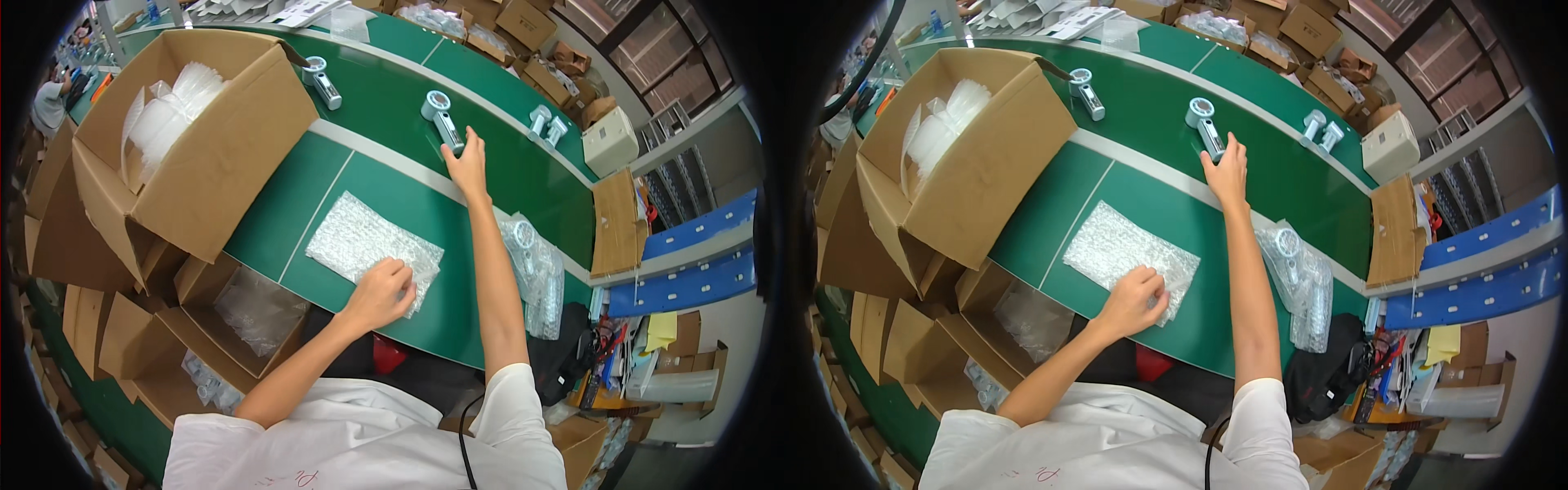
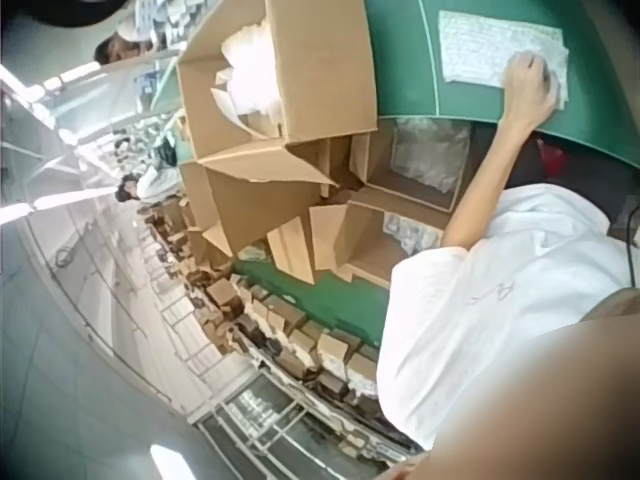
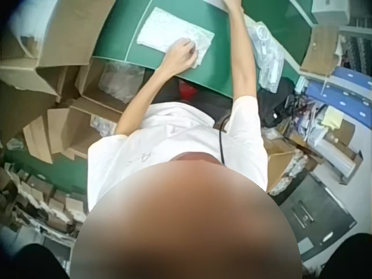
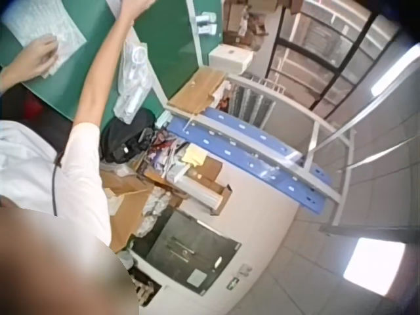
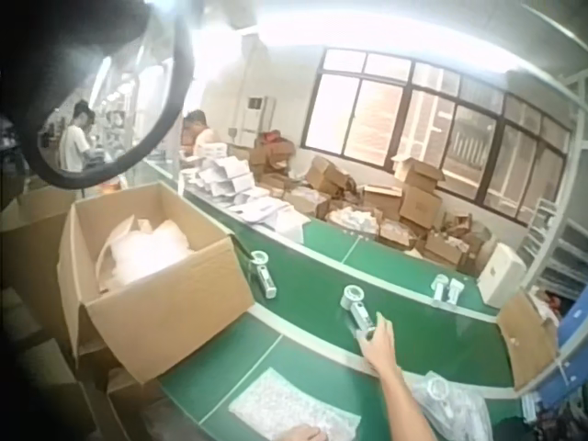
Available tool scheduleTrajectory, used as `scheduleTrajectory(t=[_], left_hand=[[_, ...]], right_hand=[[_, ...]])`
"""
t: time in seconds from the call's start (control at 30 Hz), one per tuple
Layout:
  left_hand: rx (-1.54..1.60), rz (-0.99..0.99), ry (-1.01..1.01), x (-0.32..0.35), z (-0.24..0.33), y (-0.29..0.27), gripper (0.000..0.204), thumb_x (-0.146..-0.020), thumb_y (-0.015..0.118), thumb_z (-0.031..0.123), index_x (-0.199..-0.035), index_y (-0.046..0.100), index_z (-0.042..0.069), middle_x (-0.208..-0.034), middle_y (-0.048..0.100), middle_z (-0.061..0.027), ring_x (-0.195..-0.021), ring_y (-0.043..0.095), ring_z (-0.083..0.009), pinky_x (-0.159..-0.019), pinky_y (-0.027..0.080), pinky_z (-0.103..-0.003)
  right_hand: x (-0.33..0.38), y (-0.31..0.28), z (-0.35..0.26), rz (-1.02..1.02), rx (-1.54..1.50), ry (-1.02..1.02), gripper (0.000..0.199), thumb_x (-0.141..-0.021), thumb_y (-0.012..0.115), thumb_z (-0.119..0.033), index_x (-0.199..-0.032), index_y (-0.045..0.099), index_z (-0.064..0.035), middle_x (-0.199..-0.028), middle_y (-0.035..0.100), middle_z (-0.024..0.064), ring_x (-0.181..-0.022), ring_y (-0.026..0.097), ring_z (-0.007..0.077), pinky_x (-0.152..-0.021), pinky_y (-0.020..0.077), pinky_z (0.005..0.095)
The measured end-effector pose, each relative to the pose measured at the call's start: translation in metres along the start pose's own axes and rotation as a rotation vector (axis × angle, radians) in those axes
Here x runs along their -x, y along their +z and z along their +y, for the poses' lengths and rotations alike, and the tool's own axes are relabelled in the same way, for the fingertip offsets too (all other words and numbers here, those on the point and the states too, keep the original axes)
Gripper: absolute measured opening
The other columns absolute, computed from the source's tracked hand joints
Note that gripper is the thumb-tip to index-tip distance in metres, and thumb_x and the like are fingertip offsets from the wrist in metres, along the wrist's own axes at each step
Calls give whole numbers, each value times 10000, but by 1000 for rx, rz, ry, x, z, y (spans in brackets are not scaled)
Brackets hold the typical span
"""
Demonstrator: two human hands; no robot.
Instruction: Wrapping blue electronic devices in bubble wrap and plastic sleeves, then placing them into cardboard boxes.
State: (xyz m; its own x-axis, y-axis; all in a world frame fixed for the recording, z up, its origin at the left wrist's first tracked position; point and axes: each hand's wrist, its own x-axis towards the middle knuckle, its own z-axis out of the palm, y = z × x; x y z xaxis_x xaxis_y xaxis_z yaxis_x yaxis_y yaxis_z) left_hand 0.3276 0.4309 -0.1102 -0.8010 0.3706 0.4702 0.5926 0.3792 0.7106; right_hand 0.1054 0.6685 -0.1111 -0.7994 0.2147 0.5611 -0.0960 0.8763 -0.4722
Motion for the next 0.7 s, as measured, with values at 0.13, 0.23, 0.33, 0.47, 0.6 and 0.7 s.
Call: scheduleTrajectory(t=[0.13,0.23,0.33,0.47,0.6,0.7], left_hand=[[15,-30,38,-6,0,3,116,-816,647,44,-764,543,38,-763,525,-81,-698,516,-250,-648,455,-339],[62,-21,13,-7,5,3,138,-847,646,51,-756,544,32,-756,518,-83,-690,508,-251,-645,447,-345],[91,-13,-17,-3,4,1,154,-862,646,58,-751,543,28,-751,513,-85,-685,502,-251,-639,439,-349],[144,-4,-39,-2,-2,-1,183,-880,649,73,-745,539,18,-737,493,-83,-665,484,-252,-618,417,-358],[138,-23,-85,3,-7,-3,181,-882,648,67,-747,540,12,-721,469,-70,-612,442,-229,-582,390,-347],[145,-73,-97,-4,-3,-7,170,-878,652,52,-752,546,12,-715,456,-58,-583,410,-205,-560,372,-329]], right_hand=[[-9,31,-1,-151,269,147,536,-904,655,-281,-1340,501,-11,-1221,585,192,-1027,604,358,-928,479,436],[-13,27,23,-73,-65,232,507,-922,643,-286,-1320,500,-8,-1202,578,178,-1010,602,308,-898,486,405],[4,-22,3,-259,-655,545,456,-994,589,-253,-1346,468,10,-1150,579,155,-951,592,207,-830,508,339],[92,-111,-28,-145,-1223,492,425,-1021,575,-220,-1367,440,-13,-1155,566,141,-909,576,164,-816,497,292],[186,-175,-76,148,-1526,512,526,-976,644,-143,-1414,375,-28,-1129,593,147,-862,594,188,-795,511,300],[231,-199,-81,10,-1183,446,491,-949,669,-99,-1374,435,-25,-1097,610,137,-843,597,191,-764,517,299]])
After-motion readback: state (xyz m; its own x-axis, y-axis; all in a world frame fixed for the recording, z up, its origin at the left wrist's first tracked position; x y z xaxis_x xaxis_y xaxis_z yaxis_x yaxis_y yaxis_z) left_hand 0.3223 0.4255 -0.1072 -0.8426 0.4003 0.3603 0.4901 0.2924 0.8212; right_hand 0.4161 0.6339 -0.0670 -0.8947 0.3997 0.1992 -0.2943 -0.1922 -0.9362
